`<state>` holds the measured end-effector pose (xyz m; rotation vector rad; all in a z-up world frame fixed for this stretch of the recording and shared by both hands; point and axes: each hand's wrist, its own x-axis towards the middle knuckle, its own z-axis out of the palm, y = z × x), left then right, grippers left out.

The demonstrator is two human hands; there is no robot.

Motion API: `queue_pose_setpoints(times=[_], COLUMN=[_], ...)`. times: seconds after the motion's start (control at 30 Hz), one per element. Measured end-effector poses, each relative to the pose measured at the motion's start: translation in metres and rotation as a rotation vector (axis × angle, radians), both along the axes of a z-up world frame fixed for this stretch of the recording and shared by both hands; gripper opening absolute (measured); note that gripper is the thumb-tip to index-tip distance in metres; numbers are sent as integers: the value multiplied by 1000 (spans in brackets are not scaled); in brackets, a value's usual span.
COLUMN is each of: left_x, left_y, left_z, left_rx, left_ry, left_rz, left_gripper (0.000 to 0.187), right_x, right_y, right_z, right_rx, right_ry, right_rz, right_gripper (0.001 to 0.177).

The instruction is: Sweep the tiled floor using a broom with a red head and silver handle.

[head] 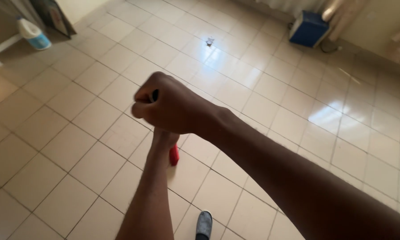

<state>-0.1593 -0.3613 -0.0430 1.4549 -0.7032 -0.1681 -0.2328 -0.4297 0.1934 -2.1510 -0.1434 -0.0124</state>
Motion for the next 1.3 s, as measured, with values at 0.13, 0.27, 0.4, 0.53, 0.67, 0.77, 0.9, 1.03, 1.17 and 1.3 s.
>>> queue_pose_setpoints(times=[0.13, 0.27, 0.4, 0.53, 0.67, 0.77, 0.9, 1.03, 1.17, 1.3], left_x=[3, 29, 27, 61, 92, 109, 167, 198, 219, 222], left_y=[-10, -6, 18, 35, 77, 102, 128, 132, 109, 53], left_z=[2, 9, 91, 77, 52, 46, -9, -45, -88, -95], left_rx=[70, 207, 878, 915, 1038, 1066, 1117, 999, 905, 654], left_ry=[-37, -152, 309, 238, 122, 50, -30, -101, -195, -203], left_rz=[-40, -95, -4, 37, 130, 170, 227, 240, 68, -26], left_gripper=[50, 31, 33, 32, 32, 32, 23, 12, 23, 33], right_x=[-2, 7, 18, 33, 53, 73, 110, 150, 172, 180], right_y=[-2, -4, -6, -7, -1, 16, 43, 52, 29, -24], right_z=[12, 19, 16, -10, -53, -73, -92, -131, -142, -140], right_rx=[-34, -19, 74, 142, 283, 426, 845, 920, 920, 971], right_ry=[-1, -109, -192, -265, -313, -244, -117, -151, -69, -74], right_rz=[39, 37, 28, 60, 120, 80, -85, -284, -470, -478], right_gripper=[45, 47, 52, 52, 45, 39, 36, 41, 47, 49])
